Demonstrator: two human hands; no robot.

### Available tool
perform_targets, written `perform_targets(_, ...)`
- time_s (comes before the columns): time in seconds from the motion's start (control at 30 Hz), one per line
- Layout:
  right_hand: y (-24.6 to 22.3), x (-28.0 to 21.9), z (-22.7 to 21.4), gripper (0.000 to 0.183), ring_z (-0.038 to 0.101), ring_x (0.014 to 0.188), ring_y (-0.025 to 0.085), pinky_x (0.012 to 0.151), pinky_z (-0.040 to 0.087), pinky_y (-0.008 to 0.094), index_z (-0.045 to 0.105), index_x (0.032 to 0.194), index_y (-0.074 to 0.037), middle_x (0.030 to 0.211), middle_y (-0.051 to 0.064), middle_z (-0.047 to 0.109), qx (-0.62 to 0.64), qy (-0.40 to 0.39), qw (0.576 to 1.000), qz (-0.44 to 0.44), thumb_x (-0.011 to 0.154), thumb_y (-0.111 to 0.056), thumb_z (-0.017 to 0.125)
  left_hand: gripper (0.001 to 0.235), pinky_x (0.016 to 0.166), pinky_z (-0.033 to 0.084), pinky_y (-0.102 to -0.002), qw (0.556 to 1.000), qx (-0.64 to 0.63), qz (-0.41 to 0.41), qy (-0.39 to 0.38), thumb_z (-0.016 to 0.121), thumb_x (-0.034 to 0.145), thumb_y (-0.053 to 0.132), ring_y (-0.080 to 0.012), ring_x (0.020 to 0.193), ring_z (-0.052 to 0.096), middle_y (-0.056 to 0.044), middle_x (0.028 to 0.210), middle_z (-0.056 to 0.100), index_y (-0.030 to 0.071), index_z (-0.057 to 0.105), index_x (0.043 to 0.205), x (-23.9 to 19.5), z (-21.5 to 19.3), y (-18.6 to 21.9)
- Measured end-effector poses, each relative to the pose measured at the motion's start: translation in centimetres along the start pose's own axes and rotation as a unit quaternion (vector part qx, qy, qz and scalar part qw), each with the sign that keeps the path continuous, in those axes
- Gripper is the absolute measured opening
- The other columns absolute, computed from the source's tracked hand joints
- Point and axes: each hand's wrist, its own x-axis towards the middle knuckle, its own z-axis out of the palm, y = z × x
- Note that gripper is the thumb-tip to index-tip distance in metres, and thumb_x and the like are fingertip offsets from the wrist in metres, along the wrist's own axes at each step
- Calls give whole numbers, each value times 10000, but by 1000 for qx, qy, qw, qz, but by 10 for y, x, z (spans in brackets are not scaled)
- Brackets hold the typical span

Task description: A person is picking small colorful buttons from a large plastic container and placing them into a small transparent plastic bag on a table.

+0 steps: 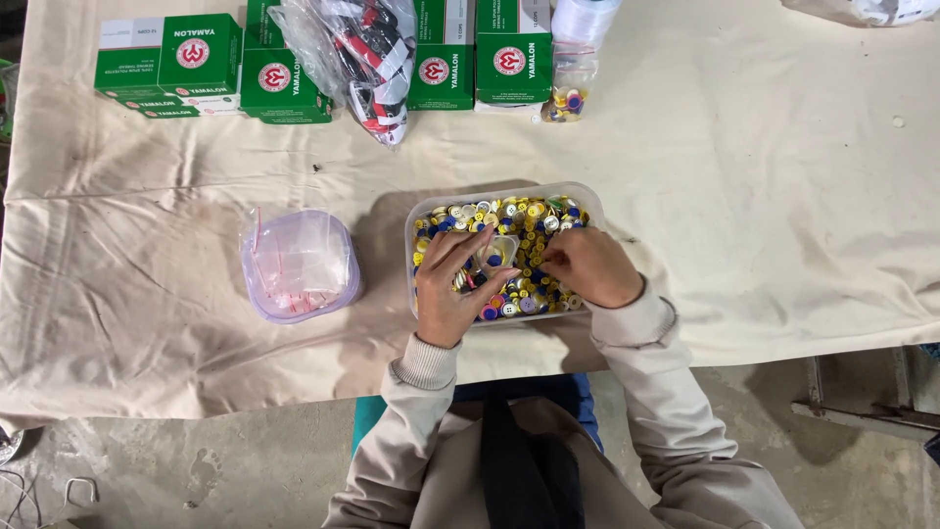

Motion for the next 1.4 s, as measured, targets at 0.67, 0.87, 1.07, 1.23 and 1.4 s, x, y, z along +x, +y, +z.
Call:
perform_targets(0.67, -8, -7, -21, 111, 712, 760, 252, 654, 608, 335, 771, 968, 24, 831, 187, 743, 333, 94, 932, -108, 862, -9, 776, 484, 755, 583, -411, 1000, -4, -6, -9, 916, 815, 156, -301, 908, 678, -143, 1009, 737, 5, 728, 1235, 1, 1, 2)
perform_targets(0.87, -24, -19, -34, 163, 683, 764, 151, 681, 627, 280, 766, 970, 28, 774, 127, 726, 466, 149, 861, -141, 816, 58, 810, 478, 738, 594, -404, 1000, -1, -11, -24, 925, 803, 172, -300, 910, 690, -132, 1005, 741, 5, 738, 1210, 0, 4, 3)
perform_targets(1.07, -56, -27, -50, 212, 677, 777, 118, 644, 592, 245, 774, 985, 16, 787, 115, 747, 433, 160, 871, -169, 788, 62, 835, 489, 697, 596, -404, 999, 2, -25, -32, 932, 797, 206, -316, 866, 685, -136, 979, 735, -10, 741, 1192, 1, 6, 10)
perform_targets(1.23, -68, -28, -52, 191, 698, 774, 109, 611, 567, 218, 774, 971, 11, 815, 125, 783, 405, 190, 875, -187, 795, 40, 843, 468, 741, 609, -385, 999, 11, -14, -37, 927, 799, 201, -306, 923, 697, -124, 978, 737, -18, 747, 1172, 2, 7, 9)
perform_targets(1.4, -73, -29, -52, 137, 649, 669, 79, 526, 509, 203, 791, 960, -26, 822, 115, 789, 399, 207, 869, -208, 831, -10, 833, 450, 767, 608, -387, 999, 7, -13, -42, 923, 802, 192, -297, 940, 692, -116, 983, 735, -4, 750, 1168, 0, 9, 6)
